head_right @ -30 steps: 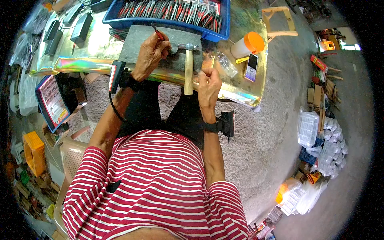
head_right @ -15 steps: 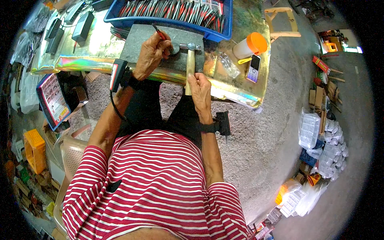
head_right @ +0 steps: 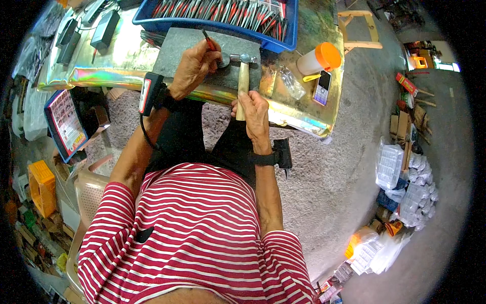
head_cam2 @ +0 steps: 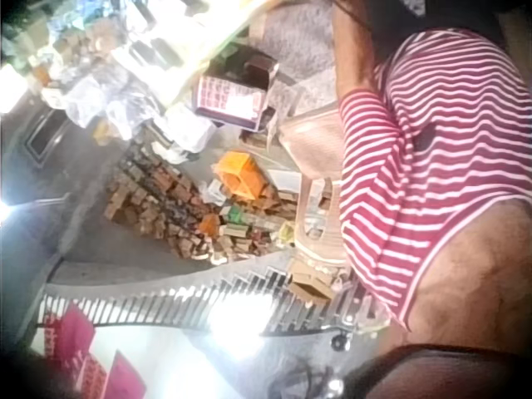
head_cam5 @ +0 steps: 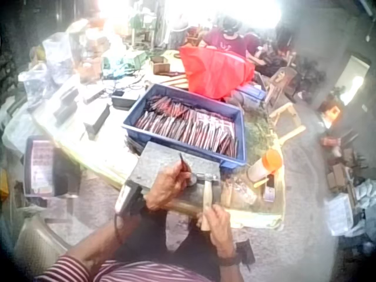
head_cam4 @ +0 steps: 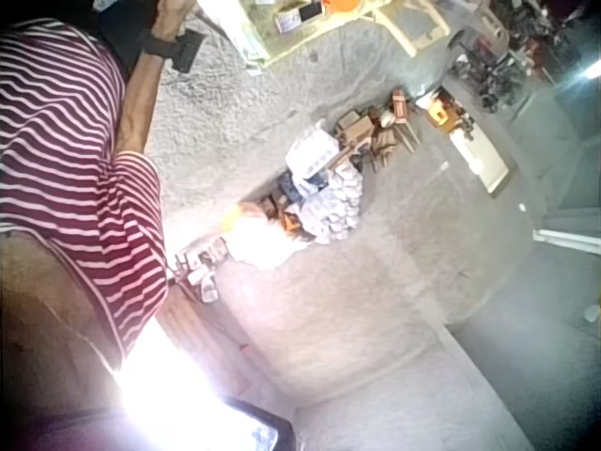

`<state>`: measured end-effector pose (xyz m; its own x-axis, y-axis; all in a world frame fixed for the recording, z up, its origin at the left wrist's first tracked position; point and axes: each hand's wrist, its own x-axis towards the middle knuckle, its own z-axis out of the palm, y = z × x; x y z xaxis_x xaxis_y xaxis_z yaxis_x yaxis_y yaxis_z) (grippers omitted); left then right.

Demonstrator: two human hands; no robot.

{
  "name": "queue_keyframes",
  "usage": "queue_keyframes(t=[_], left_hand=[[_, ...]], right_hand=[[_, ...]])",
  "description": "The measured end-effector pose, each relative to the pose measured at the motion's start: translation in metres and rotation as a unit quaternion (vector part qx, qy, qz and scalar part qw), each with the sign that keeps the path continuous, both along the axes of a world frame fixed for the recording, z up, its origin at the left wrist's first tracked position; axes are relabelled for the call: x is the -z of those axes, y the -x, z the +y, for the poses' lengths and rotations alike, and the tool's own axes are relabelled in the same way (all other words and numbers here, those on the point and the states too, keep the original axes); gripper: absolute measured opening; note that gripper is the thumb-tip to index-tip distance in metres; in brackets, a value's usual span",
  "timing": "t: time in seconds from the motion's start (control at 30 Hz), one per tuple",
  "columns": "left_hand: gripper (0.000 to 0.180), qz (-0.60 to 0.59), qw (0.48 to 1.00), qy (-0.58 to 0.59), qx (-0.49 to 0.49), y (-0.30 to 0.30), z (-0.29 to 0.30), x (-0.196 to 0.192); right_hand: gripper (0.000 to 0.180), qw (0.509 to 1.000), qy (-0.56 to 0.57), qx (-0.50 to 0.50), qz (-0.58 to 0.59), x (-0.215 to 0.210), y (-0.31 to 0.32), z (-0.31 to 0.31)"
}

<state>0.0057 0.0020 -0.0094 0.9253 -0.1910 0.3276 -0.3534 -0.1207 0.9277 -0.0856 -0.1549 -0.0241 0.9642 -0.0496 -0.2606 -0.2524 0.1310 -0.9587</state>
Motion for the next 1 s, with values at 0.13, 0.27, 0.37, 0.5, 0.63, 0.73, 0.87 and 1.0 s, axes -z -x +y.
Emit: queue_keyframes(t=[0.13, 0.27, 0.37, 0.5, 0.63, 0.73, 0.87, 1.0], left_hand=[[0.004, -0.014, 0.996, -0.085, 0.026, 0.002, 0.004, -0.005], [0.014, -0.143, 0.979, -0.144, 0.035, -0.004, 0.003, -0.003], [0.019, -0.185, 0.964, -0.185, 0.038, -0.003, 0.004, -0.005], [0.022, -0.192, 0.966, -0.167, 0.045, -0.002, 0.002, -0.007], [0.019, -0.173, 0.969, -0.172, 0.043, -0.002, 0.002, -0.006], [0.016, -0.197, 0.962, -0.189, 0.027, -0.004, 0.003, 0.0], [0.013, -0.189, 0.967, -0.165, 0.045, -0.004, 0.002, -0.002], [0.014, -0.197, 0.969, -0.137, 0.049, -0.004, 0.0, 0.0]], right_hand=[[0.025, 0.998, -0.066, 0.009, 0.024, -0.004, -0.001, 0.002], [0.022, 0.987, -0.144, 0.016, 0.073, -0.014, -0.003, 0.0], [0.024, 0.99, -0.107, 0.029, 0.085, -0.023, -0.004, -0.001], [0.027, 0.999, -0.003, 0.035, 0.04, -0.041, 0.001, -0.003], [0.023, 0.981, 0.182, -0.003, -0.059, -0.082, 0.004, -0.009], [0.023, 0.913, 0.347, 0.002, -0.214, -0.113, 0.006, 0.0], [0.017, 0.808, 0.491, -0.009, -0.325, -0.129, 0.009, -0.004], [0.015, 0.768, 0.571, -0.041, -0.286, -0.128, 0.01, -0.007]])
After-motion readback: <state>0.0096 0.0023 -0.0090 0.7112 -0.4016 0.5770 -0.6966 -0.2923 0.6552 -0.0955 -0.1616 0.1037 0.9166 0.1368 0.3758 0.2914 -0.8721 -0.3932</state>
